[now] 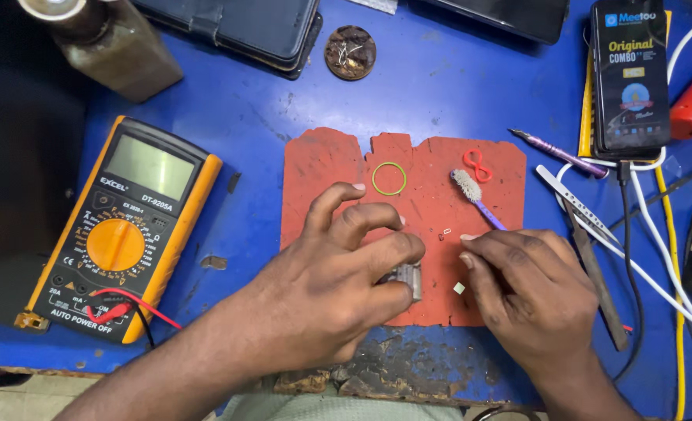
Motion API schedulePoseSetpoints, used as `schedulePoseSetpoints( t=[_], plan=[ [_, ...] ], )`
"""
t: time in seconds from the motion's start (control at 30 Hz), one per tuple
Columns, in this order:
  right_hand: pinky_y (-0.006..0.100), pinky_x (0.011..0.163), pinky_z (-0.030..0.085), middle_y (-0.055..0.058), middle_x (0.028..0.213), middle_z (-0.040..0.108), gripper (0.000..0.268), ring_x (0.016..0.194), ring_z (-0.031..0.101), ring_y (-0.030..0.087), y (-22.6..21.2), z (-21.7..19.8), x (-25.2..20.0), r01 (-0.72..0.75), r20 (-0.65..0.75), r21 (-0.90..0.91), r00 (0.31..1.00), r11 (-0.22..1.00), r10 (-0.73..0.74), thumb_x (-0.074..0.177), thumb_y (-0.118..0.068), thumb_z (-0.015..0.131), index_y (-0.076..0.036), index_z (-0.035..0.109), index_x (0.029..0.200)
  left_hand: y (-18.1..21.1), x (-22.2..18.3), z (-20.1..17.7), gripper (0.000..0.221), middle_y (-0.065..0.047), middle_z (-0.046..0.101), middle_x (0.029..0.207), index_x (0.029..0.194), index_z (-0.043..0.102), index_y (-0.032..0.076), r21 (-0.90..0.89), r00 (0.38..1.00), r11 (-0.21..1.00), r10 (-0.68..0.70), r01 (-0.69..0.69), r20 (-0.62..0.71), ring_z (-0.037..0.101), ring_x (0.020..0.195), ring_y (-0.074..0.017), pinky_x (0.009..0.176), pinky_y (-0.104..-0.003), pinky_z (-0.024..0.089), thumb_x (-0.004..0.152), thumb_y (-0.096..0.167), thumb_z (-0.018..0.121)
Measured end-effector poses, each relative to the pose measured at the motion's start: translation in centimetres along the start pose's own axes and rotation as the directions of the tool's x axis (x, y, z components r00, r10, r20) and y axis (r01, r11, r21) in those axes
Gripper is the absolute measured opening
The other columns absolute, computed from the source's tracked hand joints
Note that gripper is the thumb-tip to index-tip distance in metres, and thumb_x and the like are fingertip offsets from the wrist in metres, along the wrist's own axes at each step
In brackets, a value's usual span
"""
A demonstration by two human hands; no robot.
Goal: The person tests a circuit board with a multimeter by applying probes to various points on the board and observing the readings on the digital display.
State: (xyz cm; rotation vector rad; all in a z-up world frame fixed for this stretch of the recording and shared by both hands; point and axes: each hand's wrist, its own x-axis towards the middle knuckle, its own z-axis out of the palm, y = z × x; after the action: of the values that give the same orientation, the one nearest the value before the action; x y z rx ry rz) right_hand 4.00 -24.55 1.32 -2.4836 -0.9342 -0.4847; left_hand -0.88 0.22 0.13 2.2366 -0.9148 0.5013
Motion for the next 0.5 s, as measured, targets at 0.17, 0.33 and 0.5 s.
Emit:
schedulePoseSetpoints(
  t=[0.17,0.33,0.5],
  plan=[
    [0.033,0.076,0.052,0.006,0.094,0.072,0.016,0.086,0.068,0.023,0.13,-0.20,-0.19,-0.021,-0.001,-0.032,1.000,0.999,0.021,0.085,-0.001,0.082,-0.005,0.073,0.099,-0.22,0.23,-0.23,0.012,-0.011,0.058,0.121,0.081,0.068,0.006,0.004,0.992,0.998,-0.056,0.056,0.110,0.051,0.126,-0.0342,0.112,-0.067,0.030,0.069,0.007,0.072],
    [0.034,0.077,0.051,0.006,0.094,0.072,0.016,0.086,0.068,0.022,0.06,-0.36,-0.12,-0.023,-0.006,-0.061,1.000,0.998,0.022,0.084,0.000,0.082,-0.004,0.073,0.097,-0.68,0.15,-0.72,0.016,-0.010,0.059,0.118,0.089,0.069,0.005,0.038,0.995,0.994,-0.098,0.099,-0.022,0.051,0.125,-0.0332,0.112,-0.063,0.034,0.075,0.009,0.074],
    [0.031,0.073,0.047,0.005,0.094,0.073,0.016,0.087,0.069,0.021,0.19,-0.27,-0.21,-0.015,-0.020,-0.079,1.000,0.997,0.014,0.086,0.000,0.084,-0.006,0.073,0.097,-0.69,0.20,-0.75,0.022,-0.006,0.062,0.112,0.102,0.072,0.005,0.088,0.972,0.973,-0.204,0.214,-0.114,0.056,0.119,-0.0295,0.112,-0.059,0.036,0.080,0.007,0.074]
  ],
)
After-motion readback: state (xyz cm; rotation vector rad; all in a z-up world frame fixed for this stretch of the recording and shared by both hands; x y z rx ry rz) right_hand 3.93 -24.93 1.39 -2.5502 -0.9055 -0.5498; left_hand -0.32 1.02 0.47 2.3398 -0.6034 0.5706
